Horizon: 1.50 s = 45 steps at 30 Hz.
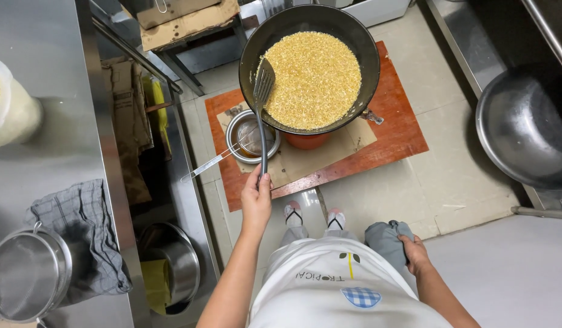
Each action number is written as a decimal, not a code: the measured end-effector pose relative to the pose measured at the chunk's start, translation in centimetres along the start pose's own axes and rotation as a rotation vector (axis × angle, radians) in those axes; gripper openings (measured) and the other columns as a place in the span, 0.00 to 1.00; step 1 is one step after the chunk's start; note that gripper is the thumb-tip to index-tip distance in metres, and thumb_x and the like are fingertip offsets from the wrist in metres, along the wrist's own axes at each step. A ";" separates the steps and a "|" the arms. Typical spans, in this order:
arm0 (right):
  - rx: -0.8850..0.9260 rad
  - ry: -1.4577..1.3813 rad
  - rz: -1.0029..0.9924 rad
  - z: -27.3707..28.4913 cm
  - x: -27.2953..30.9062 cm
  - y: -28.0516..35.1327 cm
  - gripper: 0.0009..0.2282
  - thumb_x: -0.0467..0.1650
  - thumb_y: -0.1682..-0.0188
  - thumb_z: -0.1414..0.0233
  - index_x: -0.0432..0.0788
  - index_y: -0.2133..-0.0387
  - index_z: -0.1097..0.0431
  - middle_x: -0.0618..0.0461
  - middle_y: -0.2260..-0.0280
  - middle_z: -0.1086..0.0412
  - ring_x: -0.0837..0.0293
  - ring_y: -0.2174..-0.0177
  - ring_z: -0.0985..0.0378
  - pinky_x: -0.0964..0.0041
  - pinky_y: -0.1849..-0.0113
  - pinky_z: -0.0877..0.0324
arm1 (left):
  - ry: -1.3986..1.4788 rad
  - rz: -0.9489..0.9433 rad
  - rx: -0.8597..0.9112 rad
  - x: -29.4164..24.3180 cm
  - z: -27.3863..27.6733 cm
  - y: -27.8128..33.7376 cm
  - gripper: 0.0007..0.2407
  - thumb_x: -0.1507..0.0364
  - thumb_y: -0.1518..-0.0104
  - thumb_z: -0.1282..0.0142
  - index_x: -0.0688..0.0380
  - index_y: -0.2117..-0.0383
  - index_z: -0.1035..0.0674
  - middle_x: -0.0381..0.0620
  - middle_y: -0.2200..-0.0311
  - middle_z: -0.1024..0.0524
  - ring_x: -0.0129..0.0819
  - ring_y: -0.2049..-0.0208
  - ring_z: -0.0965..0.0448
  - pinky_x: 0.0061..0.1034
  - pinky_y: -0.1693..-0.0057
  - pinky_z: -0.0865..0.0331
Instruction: Stirring grains or small food items in a large frying pan on a portable stove to ensure even cooking.
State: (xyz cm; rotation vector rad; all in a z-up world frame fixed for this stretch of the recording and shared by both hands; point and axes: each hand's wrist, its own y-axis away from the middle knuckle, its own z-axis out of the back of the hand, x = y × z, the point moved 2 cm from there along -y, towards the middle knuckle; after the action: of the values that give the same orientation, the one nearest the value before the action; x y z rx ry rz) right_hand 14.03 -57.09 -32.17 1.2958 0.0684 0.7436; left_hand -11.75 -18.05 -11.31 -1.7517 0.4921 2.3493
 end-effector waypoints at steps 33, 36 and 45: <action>-0.029 -0.011 -0.062 0.5 -1.7 1.5 0.29 0.38 0.49 0.44 0.54 0.33 0.44 0.42 0.44 0.32 0.42 0.51 0.29 0.49 0.55 0.32 | -1.507 -0.534 0.506 -21.4 7.8 -3.9 0.20 0.79 0.44 0.47 0.37 0.48 0.17 0.40 0.77 0.24 0.50 0.77 0.20 0.43 0.75 0.29; -0.037 -0.013 -0.081 0.7 -1.6 2.2 0.36 0.39 0.49 0.45 0.57 0.26 0.52 0.44 0.39 0.35 0.43 0.48 0.30 0.49 0.51 0.32 | -1.441 -0.540 0.472 -19.9 7.0 -4.6 0.17 0.77 0.43 0.47 0.39 0.50 0.16 0.41 0.76 0.25 0.51 0.77 0.20 0.43 0.75 0.29; -0.046 -0.030 -0.079 0.9 -2.2 2.7 0.34 0.38 0.48 0.46 0.57 0.26 0.50 0.48 0.39 0.35 0.45 0.46 0.32 0.49 0.48 0.36 | -1.221 -0.593 0.368 -16.7 4.4 -7.9 0.12 0.71 0.35 0.46 0.45 0.48 0.16 0.47 0.70 0.21 0.58 0.80 0.21 0.46 0.76 0.29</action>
State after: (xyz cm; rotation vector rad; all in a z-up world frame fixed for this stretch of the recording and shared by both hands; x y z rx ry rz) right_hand 11.50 -58.83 -30.26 1.2532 0.0778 0.6543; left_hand -8.15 -8.07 4.50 -0.0891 0.1255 2.1542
